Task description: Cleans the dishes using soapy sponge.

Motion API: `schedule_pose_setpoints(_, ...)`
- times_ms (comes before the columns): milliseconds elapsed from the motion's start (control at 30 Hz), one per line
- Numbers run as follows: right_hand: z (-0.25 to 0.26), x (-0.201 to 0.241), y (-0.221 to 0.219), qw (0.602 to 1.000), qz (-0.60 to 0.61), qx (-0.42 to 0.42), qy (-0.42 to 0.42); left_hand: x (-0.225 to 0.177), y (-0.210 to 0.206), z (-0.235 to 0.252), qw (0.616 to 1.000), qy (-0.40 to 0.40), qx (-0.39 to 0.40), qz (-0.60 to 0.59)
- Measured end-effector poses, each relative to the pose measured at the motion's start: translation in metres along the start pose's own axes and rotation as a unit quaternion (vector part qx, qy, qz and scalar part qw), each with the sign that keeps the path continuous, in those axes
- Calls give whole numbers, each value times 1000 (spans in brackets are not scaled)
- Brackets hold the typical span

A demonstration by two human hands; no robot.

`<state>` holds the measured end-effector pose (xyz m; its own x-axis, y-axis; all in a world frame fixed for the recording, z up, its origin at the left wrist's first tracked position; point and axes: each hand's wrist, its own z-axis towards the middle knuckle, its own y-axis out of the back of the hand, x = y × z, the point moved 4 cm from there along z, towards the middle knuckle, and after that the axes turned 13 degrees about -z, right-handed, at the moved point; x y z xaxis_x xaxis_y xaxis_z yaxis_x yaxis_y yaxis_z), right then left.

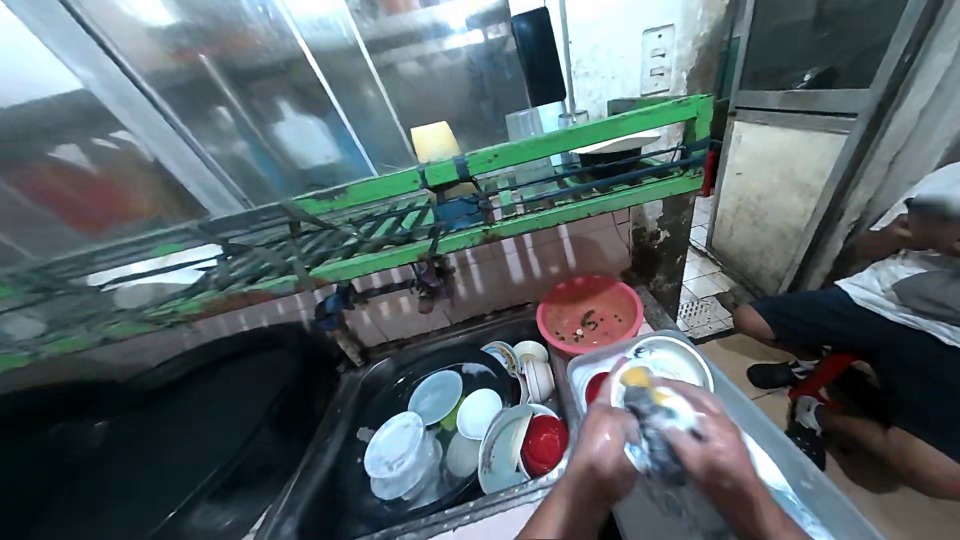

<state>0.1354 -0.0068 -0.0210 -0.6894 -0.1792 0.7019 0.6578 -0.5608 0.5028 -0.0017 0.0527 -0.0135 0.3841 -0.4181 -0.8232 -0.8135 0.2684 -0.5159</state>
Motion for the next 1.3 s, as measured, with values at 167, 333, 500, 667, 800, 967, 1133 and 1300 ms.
schedule_pose_setpoints(167, 35, -13, -33, 992, -83, 37, -87, 15, 1, -4, 995, -50, 18, -89)
schedule_pose_setpoints(333, -1, 32, -70, 996, -68, -8, 58, -29, 36, 17, 983, -98, -128, -87)
schedule_pose_setpoints(500, 29, 5, -59, 972, -151, 167, -70, -15, 39, 14, 976, -60, -79, -195)
schedule_pose_setpoints(667, 16, 7, -77, 997, 8, 2, -76, 2, 24, -8, 986, -159, -45, -8)
schedule_pose_setpoints(800, 50, -18, -46, 915, 224, -38, -333, -2, 19, -18, 967, -212, 0, 143)
schedule_pose_setpoints(967, 65, 11, 6, 865, 424, -76, -258, -1, 38, 16, 985, 65, -119, -105)
schedule_pose_setpoints(1133, 43, -43, 1, 922, 182, 69, -334, -16, 22, 9, 956, 75, -155, -239)
schedule_pose_setpoints(1300, 9, 2, -27, 976, -78, 136, -152, 33, 6, -6, 996, 70, 41, -30)
